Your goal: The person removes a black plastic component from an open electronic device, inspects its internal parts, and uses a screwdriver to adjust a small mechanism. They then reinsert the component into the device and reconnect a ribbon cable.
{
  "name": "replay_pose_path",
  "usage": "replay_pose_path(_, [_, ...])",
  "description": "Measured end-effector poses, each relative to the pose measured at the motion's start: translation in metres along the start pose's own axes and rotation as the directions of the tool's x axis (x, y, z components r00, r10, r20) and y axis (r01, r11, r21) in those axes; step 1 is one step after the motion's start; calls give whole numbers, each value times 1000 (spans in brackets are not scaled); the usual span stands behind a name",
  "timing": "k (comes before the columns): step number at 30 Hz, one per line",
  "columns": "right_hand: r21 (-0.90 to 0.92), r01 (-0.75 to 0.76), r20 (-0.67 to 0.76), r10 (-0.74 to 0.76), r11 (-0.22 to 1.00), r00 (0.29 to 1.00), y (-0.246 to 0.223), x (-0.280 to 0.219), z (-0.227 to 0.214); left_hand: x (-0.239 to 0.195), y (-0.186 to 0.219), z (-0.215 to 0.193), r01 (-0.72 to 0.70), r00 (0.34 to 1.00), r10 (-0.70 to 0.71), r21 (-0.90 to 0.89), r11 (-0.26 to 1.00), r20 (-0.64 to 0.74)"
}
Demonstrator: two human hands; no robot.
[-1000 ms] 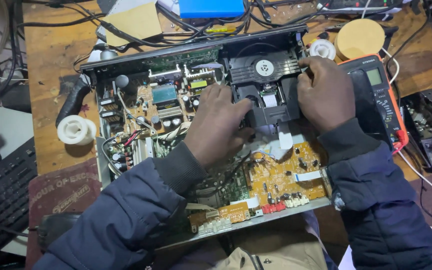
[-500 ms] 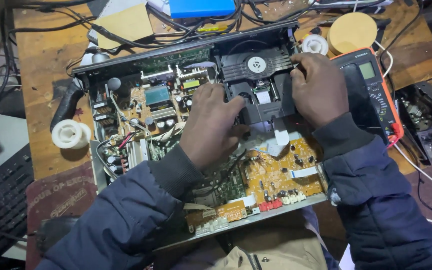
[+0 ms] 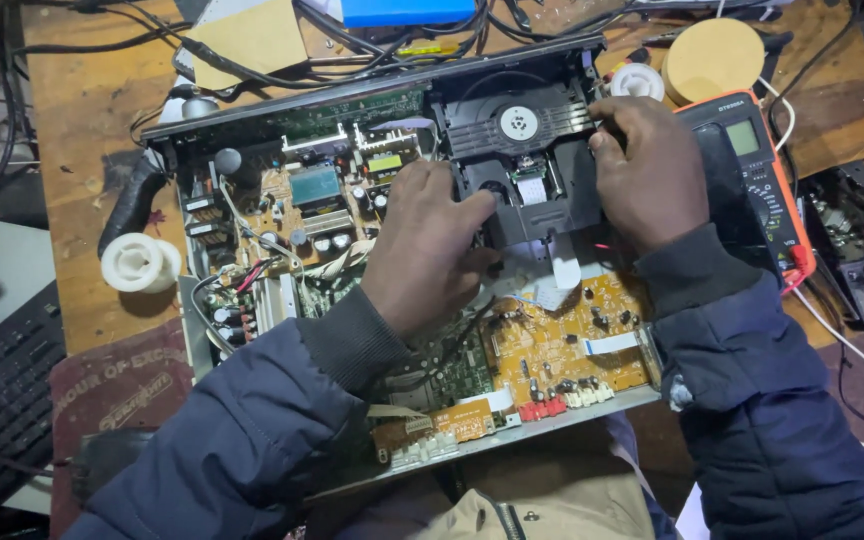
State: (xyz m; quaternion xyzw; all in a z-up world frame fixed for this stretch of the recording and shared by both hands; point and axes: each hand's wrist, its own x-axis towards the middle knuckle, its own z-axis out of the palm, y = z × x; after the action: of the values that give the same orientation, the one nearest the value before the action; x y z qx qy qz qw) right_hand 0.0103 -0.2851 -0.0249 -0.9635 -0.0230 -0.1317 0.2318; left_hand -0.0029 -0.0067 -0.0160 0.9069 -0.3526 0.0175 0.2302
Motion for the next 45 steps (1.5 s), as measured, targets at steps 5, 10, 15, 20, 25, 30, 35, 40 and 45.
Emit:
replay_pose_path(5, [35,36,-25,-35,999,999,-1,1,-1,1,-1,0,19,1000,-19,-78,997,3])
replay_pose_path(10, [-1,-7,9,7,1000,1000,-11,2,-3,0,-5,1,17,1000,-19,-111,994,-14])
replay_pose_path(15, [-35,35,5,-35,999,999,-2,0,0,2,-8,6,-6,999,3,-90,996,-38])
replay_pose_path(20, [-5,24,-33,-24,1000,999,-3,-2,0,3,-9,6,-24,1000,25,-44,999,19])
replay_pose_path(25, [-4,-19,-33,19,1000,999,-7,-1,-2,4,-7,2,-7,999,10,-74,997,51])
replay_pose_path(30, [-23,7,-51,-8,1000,999,0,-2,1,4,-12,6,-53,998,56,-95,994,23])
replay_pose_path(35, [-27,-17,-74,14,999,997,-7,-4,-3,5,-10,7,-98,993,94,-64,993,-66])
replay_pose_path(40, [-3,8,-89,-8,1000,996,-2,-3,-1,3,-9,6,-76,997,72,-97,992,-38])
replay_pose_path(45, [-14,-24,-69,23,1000,997,-5,-2,-3,4,-6,1,-70,997,68,-105,992,-31])
